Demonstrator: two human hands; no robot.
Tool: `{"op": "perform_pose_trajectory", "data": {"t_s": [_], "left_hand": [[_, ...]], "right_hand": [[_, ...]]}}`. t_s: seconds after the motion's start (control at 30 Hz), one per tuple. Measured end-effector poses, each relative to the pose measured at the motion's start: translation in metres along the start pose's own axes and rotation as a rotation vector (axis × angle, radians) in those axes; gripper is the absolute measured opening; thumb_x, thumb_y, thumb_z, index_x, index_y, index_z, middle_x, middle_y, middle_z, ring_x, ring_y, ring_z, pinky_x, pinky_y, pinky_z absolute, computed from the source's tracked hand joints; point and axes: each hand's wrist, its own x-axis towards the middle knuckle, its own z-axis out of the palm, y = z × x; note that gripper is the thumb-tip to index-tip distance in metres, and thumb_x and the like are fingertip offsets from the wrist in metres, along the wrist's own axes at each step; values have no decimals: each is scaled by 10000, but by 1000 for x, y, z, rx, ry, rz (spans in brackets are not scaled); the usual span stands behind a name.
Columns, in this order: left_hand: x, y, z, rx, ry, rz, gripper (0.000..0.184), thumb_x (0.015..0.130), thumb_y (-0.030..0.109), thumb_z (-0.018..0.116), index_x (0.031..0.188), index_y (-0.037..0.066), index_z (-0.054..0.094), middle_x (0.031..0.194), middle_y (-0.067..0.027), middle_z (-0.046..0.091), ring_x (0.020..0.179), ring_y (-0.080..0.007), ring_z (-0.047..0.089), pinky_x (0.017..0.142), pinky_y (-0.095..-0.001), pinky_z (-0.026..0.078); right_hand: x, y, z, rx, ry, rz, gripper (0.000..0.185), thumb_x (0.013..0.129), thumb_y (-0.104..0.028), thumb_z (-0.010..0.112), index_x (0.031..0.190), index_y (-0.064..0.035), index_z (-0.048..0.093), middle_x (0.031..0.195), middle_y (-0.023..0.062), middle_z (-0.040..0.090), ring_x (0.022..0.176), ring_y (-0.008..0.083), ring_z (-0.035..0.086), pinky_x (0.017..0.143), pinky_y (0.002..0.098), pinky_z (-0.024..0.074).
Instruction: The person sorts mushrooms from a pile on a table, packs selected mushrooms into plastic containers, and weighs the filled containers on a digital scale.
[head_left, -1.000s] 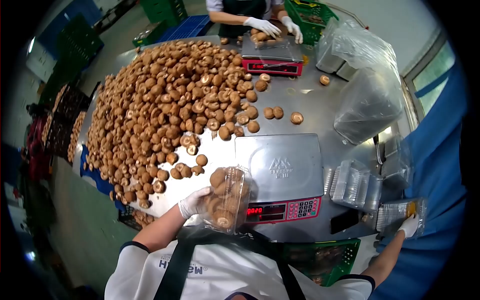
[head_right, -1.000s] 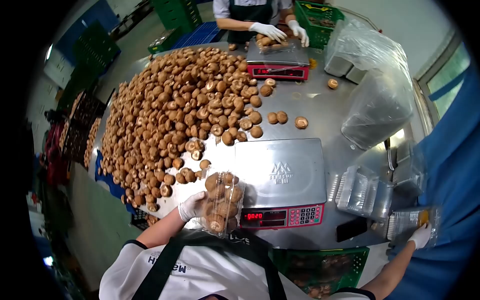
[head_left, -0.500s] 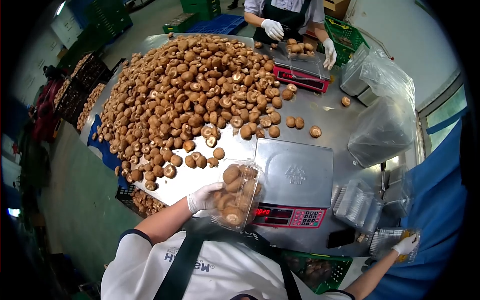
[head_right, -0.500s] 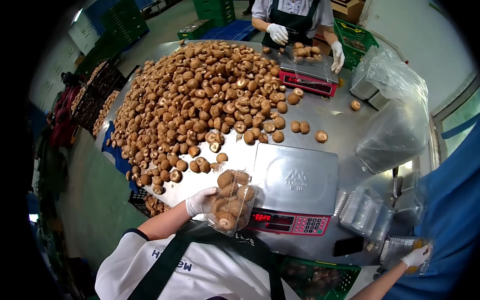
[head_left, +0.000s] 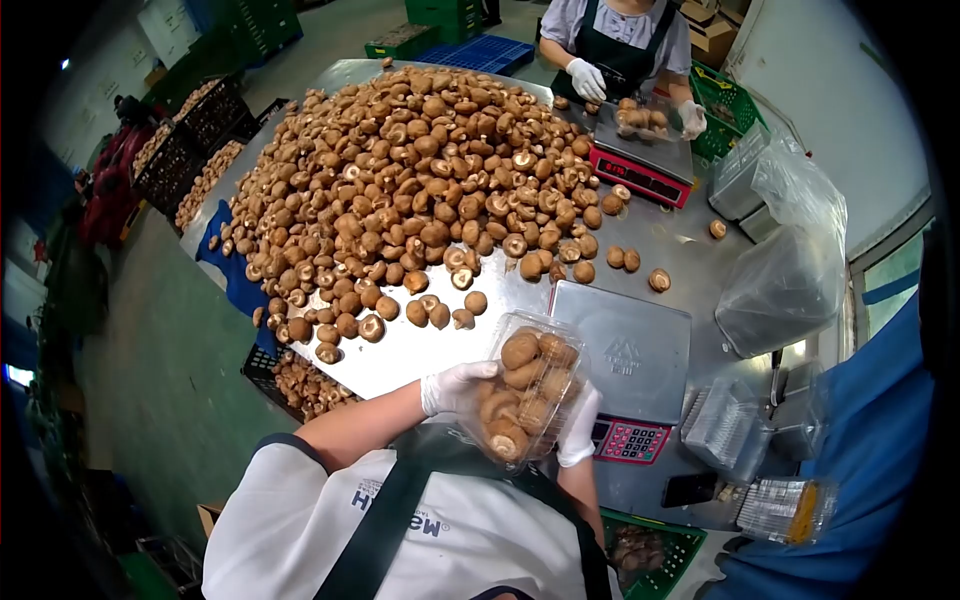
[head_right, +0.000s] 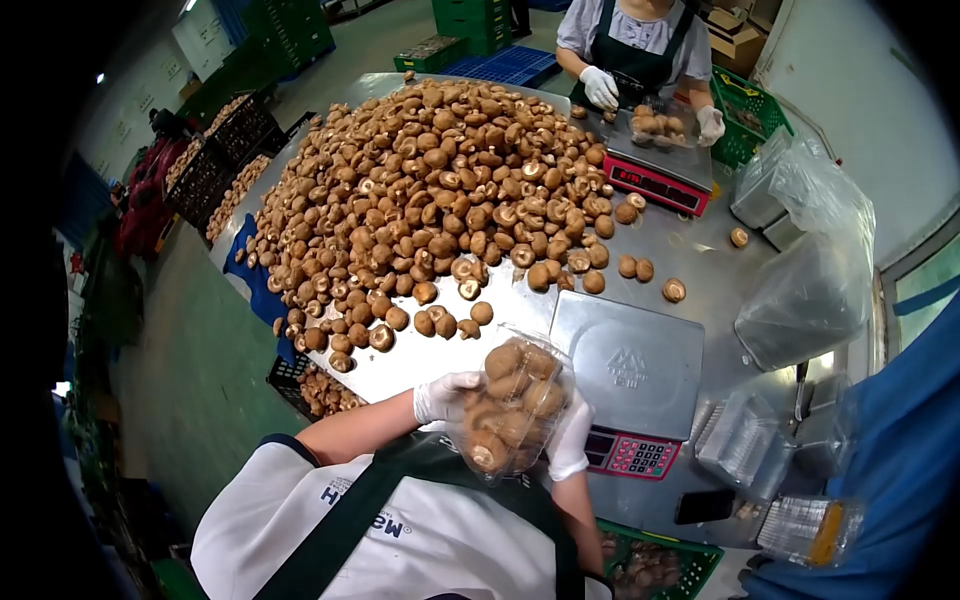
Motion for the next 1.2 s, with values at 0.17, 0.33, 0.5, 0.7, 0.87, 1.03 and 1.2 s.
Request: {"op": "perform_pose_trajectory", "data": {"t_s": [0.17,0.33,0.5,0.7,0.87,1.03,1.2], "left_hand": [[-18,-6,-23,-66,-13,-28,758,900,369,635,1507,68,296,1522,-162,365,1388,-342,360,1171,-500,253],[-32,-11,-43,-127,-20,55,718,919,418,578,1497,76,325,1519,-156,372,1377,-345,373,1161,-515,262],[-58,8,-28,-46,-21,205,695,936,358,562,1520,107,280,1514,-148,379,1371,-337,384,1156,-498,284],[-94,31,-24,31,17,113,738,900,293,623,1504,31,290,1510,-173,388,1384,-336,385,1181,-471,262],[-98,59,-12,360,2,69,794,888,275,660,1501,-25,255,1492,-176,400,1367,-280,412,1166,-391,307],[-80,72,-14,618,-13,-153,871,876,317,695,1505,-56,221,1512,-183,356,1386,-246,371,1162,-363,295],[-112,85,4,612,69,-47,876,880,321,685,1506,-59,204,1511,-187,352,1387,-254,370,1167,-365,284]], "right_hand": [[8,39,0,-346,-68,-168,192,980,-96,525,1055,2,673,901,19,692,796,87,623,691,272,523],[4,50,12,-297,-167,-54,225,988,-118,513,1065,50,642,962,75,703,856,114,621,729,305,517],[15,45,3,843,-341,350,236,996,-111,467,1203,-63,568,1036,83,610,991,202,601,910,360,498],[32,-28,24,817,-469,358,323,994,-216,473,1252,-27,519,1006,94,574,687,132,475,604,245,426],[62,-43,63,334,-607,357,399,1006,-264,456,1301,0,500,1269,157,574,585,64,407,485,183,329],[66,-62,137,-388,-885,167,441,968,-217,514,1343,13,488,1266,108,601,591,24,372,498,164,305],[34,-95,145,-601,-848,-158,286,908,-79,618,1175,21,630,1166,106,660,1105,177,613,968,316,480]]}}
